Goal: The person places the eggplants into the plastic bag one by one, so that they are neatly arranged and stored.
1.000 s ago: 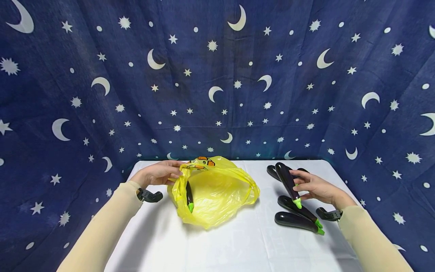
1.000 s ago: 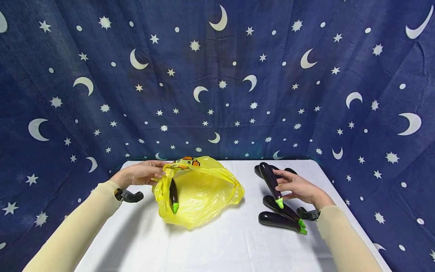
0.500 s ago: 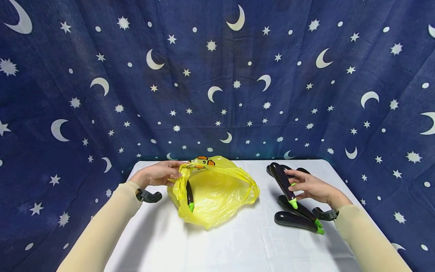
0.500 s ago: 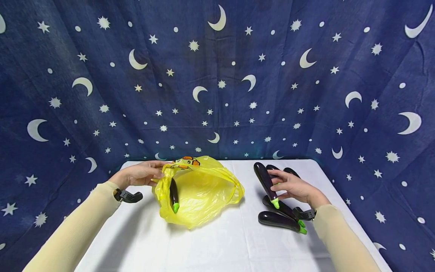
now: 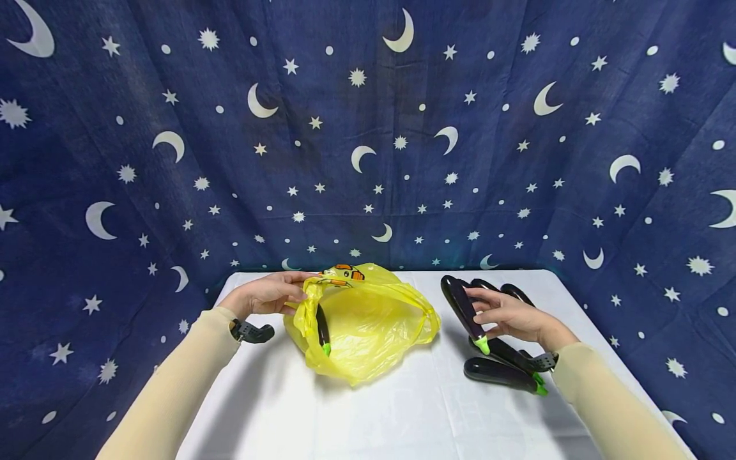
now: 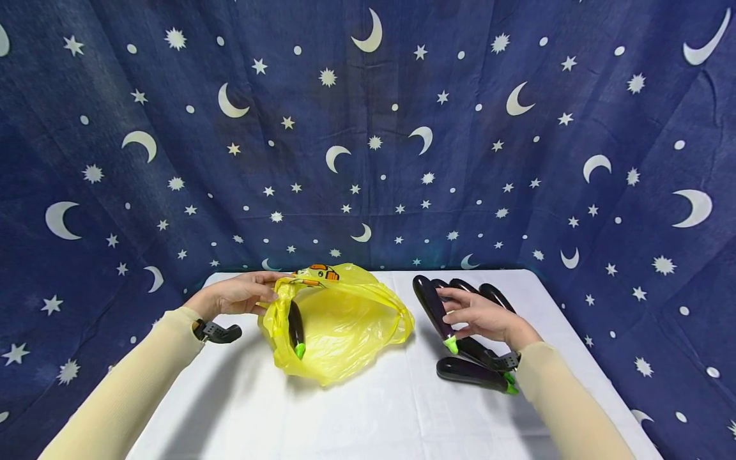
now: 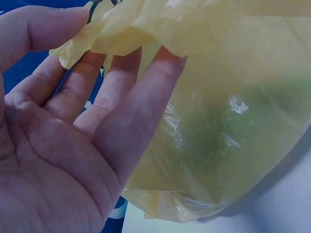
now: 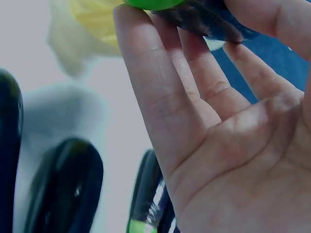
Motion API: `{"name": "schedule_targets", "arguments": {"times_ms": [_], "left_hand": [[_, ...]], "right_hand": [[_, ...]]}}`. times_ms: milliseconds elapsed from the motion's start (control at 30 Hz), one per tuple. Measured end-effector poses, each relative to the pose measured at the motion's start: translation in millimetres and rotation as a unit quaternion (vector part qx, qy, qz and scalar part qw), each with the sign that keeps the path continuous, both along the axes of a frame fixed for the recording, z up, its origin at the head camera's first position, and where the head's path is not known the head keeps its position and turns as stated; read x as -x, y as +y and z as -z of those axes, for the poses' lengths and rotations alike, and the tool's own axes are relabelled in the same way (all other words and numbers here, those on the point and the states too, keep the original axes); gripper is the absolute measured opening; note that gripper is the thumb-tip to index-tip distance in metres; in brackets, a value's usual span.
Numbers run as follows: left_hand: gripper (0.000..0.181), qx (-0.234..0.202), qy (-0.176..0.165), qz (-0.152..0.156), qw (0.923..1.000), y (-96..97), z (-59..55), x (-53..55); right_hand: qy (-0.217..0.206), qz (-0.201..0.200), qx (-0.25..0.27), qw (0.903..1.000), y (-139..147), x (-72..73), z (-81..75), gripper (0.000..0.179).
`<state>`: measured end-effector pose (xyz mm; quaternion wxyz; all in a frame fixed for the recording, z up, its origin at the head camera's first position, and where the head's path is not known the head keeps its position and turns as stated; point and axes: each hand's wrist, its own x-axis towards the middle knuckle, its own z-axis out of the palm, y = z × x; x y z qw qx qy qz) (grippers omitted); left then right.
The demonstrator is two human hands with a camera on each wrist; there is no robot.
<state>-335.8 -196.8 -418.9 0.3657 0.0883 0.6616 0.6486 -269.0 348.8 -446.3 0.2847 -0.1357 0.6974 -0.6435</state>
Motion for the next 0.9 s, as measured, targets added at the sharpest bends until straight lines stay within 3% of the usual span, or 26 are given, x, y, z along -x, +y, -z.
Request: {"name": "schedule_targets", "arguments": {"times_ms": [300, 533, 900], "left_hand": [[0.072, -0.012, -0.004, -0.003, 0.9999, -0.8, 0.7, -1.3], [0.071, -0.013, -0.004, -0.009, 0.9999, -1.4, -0.4, -2.7], [0.070, -0.021, -0.004, -0.011, 0.9997, -2.8, 0.1, -3.2]], "right_hand": [[-0.012, -0.028, -0.002, 0.9995, -34, -0.8, 5.9, 0.078], [-0.025, -0.075, 0.038, 0.9962, -61, 0.0, 10.9, 0.070], [-0.050, -0.079, 0.061, 0.9937, -102, 0.9, 18.9, 0.076]]}}
